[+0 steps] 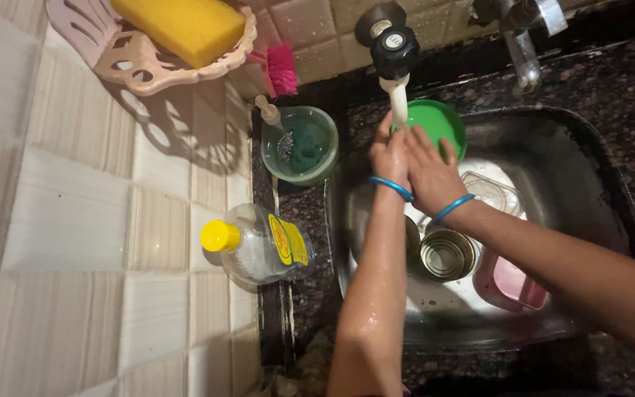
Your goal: The person scrubs a clear plastic container, a green lid, a white lid, and two metal cans using a green sponge in a kitchen sink. They then rinse the items under running water from the faucet and place them in the sink.
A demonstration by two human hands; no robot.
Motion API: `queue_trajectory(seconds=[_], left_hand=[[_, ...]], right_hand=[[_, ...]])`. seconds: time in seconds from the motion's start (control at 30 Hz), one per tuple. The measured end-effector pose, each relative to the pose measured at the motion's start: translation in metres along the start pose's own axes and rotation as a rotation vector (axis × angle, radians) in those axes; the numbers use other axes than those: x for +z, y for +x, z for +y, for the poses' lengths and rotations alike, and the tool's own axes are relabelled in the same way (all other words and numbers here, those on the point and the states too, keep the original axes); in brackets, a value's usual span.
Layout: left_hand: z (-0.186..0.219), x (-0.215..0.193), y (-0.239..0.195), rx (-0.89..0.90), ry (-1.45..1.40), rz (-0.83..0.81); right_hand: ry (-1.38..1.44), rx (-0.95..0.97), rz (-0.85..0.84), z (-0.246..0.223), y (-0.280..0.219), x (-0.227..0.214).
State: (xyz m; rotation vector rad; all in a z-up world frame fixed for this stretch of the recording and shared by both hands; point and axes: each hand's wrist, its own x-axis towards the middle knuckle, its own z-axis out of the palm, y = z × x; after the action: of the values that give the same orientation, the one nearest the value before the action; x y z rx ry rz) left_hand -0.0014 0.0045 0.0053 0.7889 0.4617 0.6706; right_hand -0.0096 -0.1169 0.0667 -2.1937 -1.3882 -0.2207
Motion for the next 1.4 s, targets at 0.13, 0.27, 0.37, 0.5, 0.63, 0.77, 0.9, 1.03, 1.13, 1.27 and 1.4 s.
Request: queue_trajectory(seconds=[0.13, 0.27, 0.37, 0.5, 0.63, 0.77, 0.9, 1.03, 1.13, 1.27, 1.4], left_hand=[[0.046, -0.038, 0.032, -0.154, 0.245, -0.247], [0.003, -0.026, 0.024, -0.025, 0.088, -0.052], [-0.016, -0.015, 0.013, 0.173, 0.342, -0.034], [0.036, -0.036, 0.030, 0.142, 0.716, -0.233], [0.044, -0.024, 0.015, 0.242, 0.939, -0.206], [0.023, -0.025, -0.005, 0.361, 0.490, -0.017], [-0.004, -0.044, -0.011, 0.164, -0.077, 0.166], [-0.007, -0.055, -0.007, -0.101, -0.169, 0.180], [0.021, -0.049, -0.007, -0.063, 0.037, 0.065], [0.052, -0.028, -0.020, 0.186, 0.353, -0.117], [0.049, -0.033, -0.031, 0.102, 0.025, -0.029]], right_hand=[[-0.258, -0.420, -0.190, 0.021, -0.010, -0.013], [-0.070, -0.224, -0.065, 0.013, -0.007, 0.000], [-0.031, -0.114, -0.112, 0.009, -0.010, 0.006], [-0.119, -0.493, -0.218, 0.023, -0.009, -0.009], [-0.477, -0.249, -0.301, 0.026, 0.011, -0.027], [-0.515, -0.086, -0.031, 0.014, -0.004, -0.030], [-0.369, -0.227, 0.098, 0.009, -0.024, -0.044], [-0.204, -0.346, 0.146, 0.015, -0.031, -0.054], [-0.129, -0.281, 0.098, 0.022, -0.038, -0.050], [-0.121, -0.251, 0.058, 0.020, -0.042, -0.039], [-0.226, -0.319, 0.135, 0.021, -0.037, -0.050]])
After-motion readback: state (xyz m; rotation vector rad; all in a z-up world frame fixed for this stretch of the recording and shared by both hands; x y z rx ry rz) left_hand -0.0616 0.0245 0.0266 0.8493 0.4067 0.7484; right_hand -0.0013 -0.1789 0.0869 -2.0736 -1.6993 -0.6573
